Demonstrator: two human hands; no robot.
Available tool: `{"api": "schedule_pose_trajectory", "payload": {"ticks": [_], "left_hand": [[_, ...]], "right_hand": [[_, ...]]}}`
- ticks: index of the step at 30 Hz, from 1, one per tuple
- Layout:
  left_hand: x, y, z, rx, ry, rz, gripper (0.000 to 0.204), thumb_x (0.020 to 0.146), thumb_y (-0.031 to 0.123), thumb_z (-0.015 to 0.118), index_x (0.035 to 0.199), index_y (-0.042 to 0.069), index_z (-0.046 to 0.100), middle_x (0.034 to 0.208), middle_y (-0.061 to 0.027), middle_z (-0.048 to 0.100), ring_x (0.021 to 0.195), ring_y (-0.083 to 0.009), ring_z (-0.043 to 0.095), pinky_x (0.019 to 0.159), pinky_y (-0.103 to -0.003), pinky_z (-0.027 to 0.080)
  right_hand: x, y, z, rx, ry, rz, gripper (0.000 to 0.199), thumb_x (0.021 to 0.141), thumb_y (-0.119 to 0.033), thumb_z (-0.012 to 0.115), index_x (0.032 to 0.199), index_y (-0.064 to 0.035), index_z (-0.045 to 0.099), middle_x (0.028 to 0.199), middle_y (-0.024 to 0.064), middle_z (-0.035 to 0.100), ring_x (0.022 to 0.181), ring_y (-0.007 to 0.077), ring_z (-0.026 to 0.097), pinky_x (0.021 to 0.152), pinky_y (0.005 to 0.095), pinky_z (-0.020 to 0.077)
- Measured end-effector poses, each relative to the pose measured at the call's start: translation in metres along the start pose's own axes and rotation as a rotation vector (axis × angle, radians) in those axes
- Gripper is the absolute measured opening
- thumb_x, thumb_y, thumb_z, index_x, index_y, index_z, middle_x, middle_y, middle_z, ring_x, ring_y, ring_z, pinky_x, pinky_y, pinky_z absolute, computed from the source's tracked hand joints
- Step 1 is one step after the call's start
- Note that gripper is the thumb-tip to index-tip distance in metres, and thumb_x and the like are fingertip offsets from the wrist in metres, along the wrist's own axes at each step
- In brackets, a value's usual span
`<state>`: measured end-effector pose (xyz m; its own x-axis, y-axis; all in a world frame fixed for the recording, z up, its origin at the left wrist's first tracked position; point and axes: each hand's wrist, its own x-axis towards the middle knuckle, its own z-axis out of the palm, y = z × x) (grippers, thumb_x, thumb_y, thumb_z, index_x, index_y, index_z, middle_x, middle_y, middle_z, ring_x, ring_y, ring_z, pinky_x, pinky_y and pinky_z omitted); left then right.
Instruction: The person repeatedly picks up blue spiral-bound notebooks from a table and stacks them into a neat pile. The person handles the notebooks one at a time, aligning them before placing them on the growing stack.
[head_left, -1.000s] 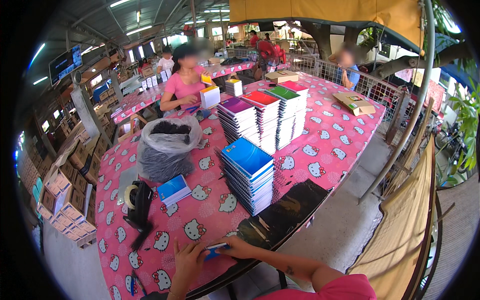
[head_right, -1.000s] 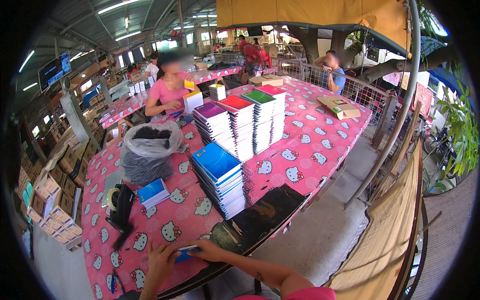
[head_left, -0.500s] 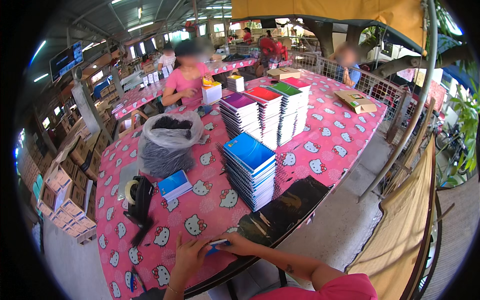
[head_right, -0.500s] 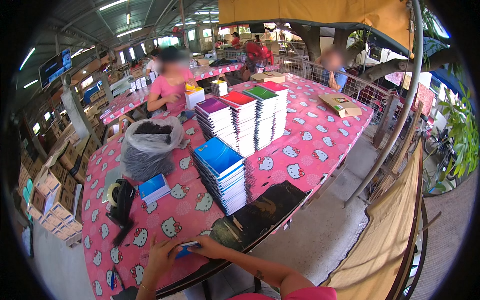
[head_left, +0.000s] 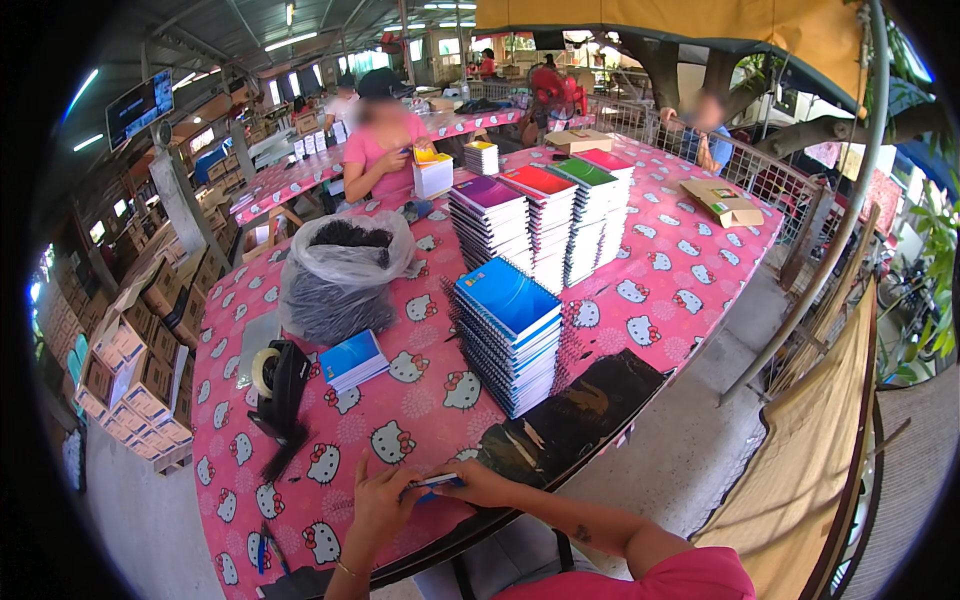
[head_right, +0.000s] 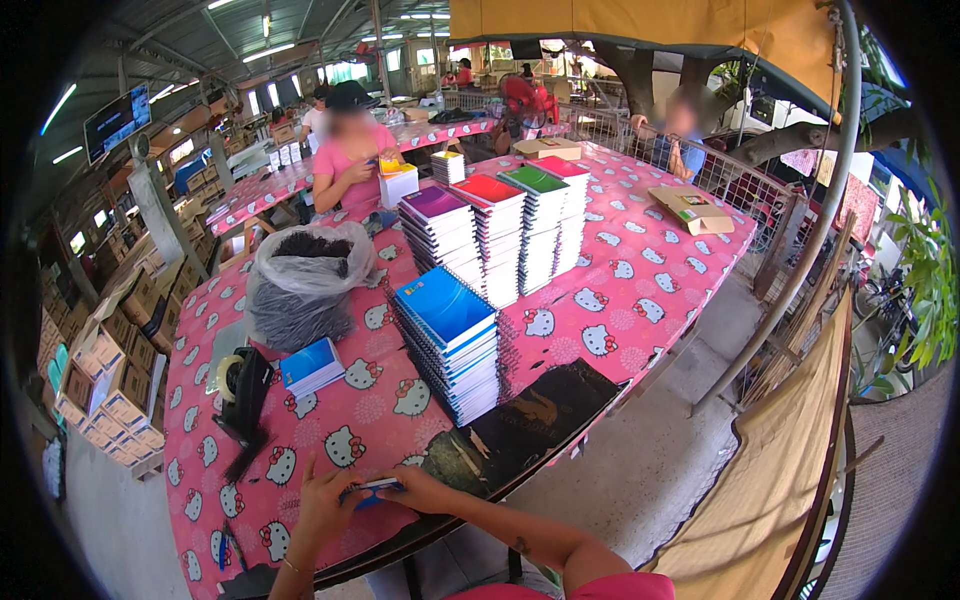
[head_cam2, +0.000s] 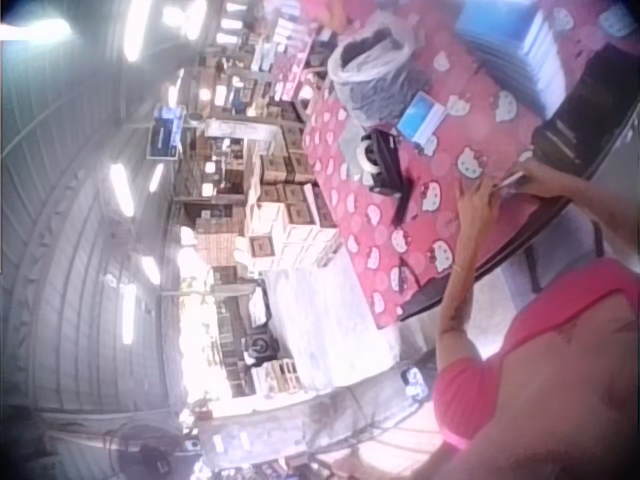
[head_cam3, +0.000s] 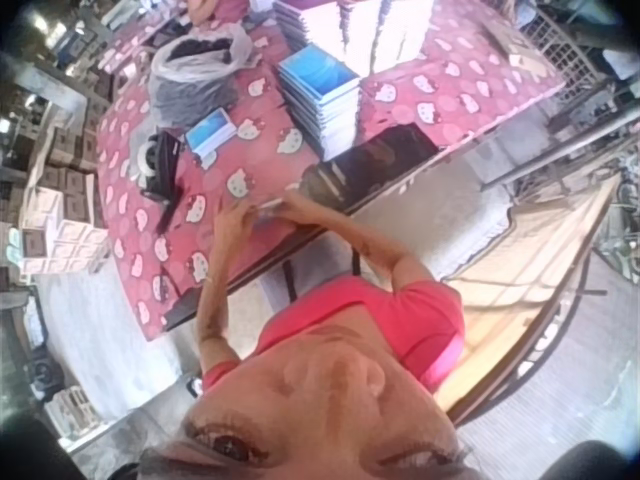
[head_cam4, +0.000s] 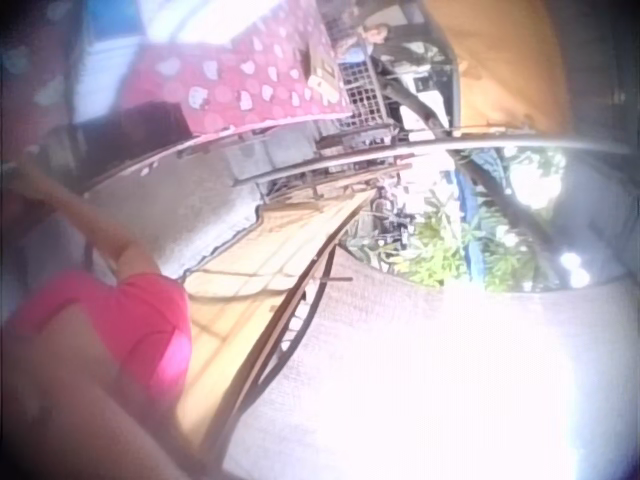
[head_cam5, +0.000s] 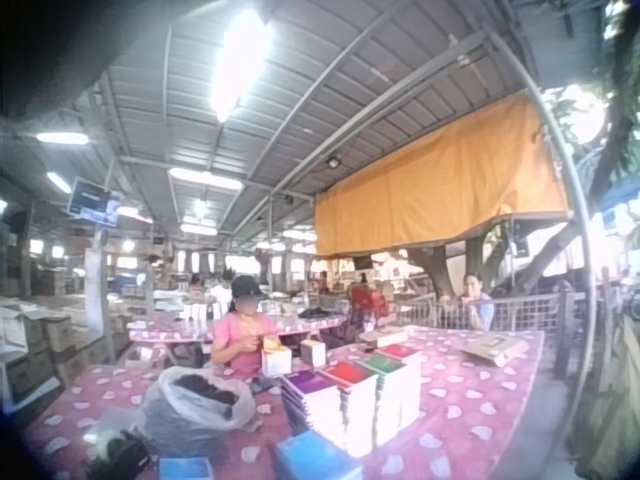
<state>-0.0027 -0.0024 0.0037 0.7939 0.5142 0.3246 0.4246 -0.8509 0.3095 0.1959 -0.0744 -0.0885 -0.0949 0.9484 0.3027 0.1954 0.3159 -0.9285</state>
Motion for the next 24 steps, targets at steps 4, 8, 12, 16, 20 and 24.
{"api": "schedule_pose_trajectory", "payload": {"ticks": [4,8,12,16,20,24], "left_hand": [[-0.021,0.016,0.038,0.413,0.106,-0.038,0.057,0.095,0.052,0.055,0.130,0.006,0.056,0.133,-0.0192,0.056,0.129,-0.0377,0.051,0.115,-0.067,0.018],[-0.055,0.046,0.063,0.178,-0.107,-0.130,0.085,0.097,0.057,0.046,0.147,-0.011,0.031,0.154,-0.0350,0.026,0.148,-0.0526,0.017,0.115,-0.070,0.010],[-0.024,0.031,0.042,0.336,-0.033,-0.109,0.088,0.097,0.059,0.045,0.147,-0.013,0.030,0.155,-0.0349,0.026,0.148,-0.0504,0.018,0.116,-0.068,0.007],[-0.040,0.048,0.059,0.175,-0.058,-0.120,0.088,0.098,0.058,0.045,0.147,-0.013,0.029,0.156,-0.0340,0.025,0.149,-0.0486,0.017,0.117,-0.067,0.005],[0.005,0.038,0.039,0.256,0.042,-0.140,0.089,0.096,0.057,0.048,0.147,-0.014,0.029,0.156,-0.0334,0.027,0.149,-0.0483,0.017,0.118,-0.066,0.004],[-0.028,0.046,0.061,0.179,-0.035,-0.073,0.086,0.097,0.055,0.046,0.147,-0.013,0.030,0.155,-0.0326,0.029,0.150,-0.0468,0.018,0.118,-0.065,0.004]], "right_hand": [[-0.001,-0.005,-0.004,-0.075,-0.062,0.136,0.032,0.091,-0.010,0.068,0.123,-0.0043,0.067,0.099,0.0164,0.072,0.087,0.0238,0.069,0.079,0.0342,0.0518],[0.003,-0.020,-0.005,-0.106,-0.031,0.234,0.035,0.091,-0.012,0.068,0.125,-0.0040,0.065,0.098,0.0207,0.071,0.085,0.0304,0.071,0.077,0.0365,0.0520],[-0.001,-0.001,0.005,-0.052,0.050,0.017,0.037,0.090,-0.012,0.067,0.126,-0.0041,0.065,0.101,0.0213,0.071,0.089,0.0296,0.071,0.079,0.0368,0.0524],[0.001,-0.006,0.001,-0.086,0.056,0.024,0.038,0.090,-0.011,0.066,0.127,-0.0033,0.064,0.101,0.0194,0.073,0.091,0.0246,0.072,0.080,0.0354,0.0527],[0.011,-0.001,-0.004,-0.080,0.029,-0.014,0.040,0.088,-0.009,0.065,0.127,-0.0027,0.063,0.101,0.0210,0.071,0.092,0.0251,0.072,0.080,0.0366,0.0525],[0.008,0.010,-0.003,-0.135,0.084,0.039,0.038,0.087,-0.009,0.064,0.124,-0.0027,0.064,0.099,0.0209,0.071,0.092,0.0203,0.071,0.079,0.0357,0.0523]]}}
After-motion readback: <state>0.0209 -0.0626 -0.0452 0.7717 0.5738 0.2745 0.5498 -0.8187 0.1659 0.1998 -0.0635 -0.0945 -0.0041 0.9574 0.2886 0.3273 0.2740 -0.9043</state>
